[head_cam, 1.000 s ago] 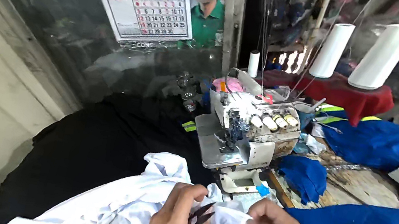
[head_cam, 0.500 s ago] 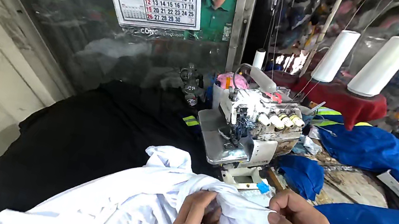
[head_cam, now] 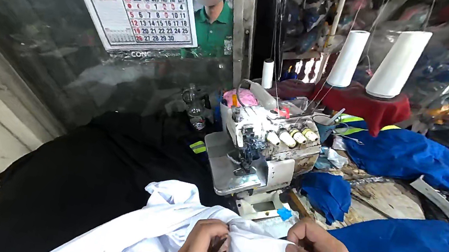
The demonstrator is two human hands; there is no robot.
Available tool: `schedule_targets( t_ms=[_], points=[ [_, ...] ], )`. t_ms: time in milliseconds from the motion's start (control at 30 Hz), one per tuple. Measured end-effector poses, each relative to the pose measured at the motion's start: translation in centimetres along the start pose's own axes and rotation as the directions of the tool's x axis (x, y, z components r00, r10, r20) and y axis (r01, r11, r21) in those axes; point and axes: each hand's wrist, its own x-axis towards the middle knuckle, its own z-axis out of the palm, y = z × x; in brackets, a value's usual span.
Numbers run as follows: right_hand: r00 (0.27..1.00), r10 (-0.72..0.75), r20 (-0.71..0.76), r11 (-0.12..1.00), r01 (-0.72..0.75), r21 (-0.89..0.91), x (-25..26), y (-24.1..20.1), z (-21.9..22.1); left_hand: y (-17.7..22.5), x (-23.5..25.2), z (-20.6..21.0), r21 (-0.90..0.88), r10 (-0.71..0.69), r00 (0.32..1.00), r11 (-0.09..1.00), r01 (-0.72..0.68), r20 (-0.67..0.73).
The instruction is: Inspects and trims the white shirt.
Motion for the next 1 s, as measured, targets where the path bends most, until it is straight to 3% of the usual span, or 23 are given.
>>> schedule_targets(
  t_ms=[233, 500, 1000],
  points=[
    [0.996, -0.048, 0.077, 0.999, 0.047, 0.012, 0.3, 0.5, 0.1, 3.2, 1.1, -1.3, 0.046, -0.126, 0.991, 0.991, 0.124, 0.036],
    [0.996, -0.083, 0.025, 0.996, 0.082, 0.042, 0.8, 0.2, 0.9, 2.5, 2.0, -2.7, -0.062, -0.02, 0.983, 0.998, 0.032, 0.183],
    [0.964, -0.261, 0.04, 0.919, 0.261, -0.297, 1.2, -1.1, 2.1, 1.7, -0.4, -2.9, -0.066, 0.068, 0.996, 0.996, -0.064, 0.053]
  ],
)
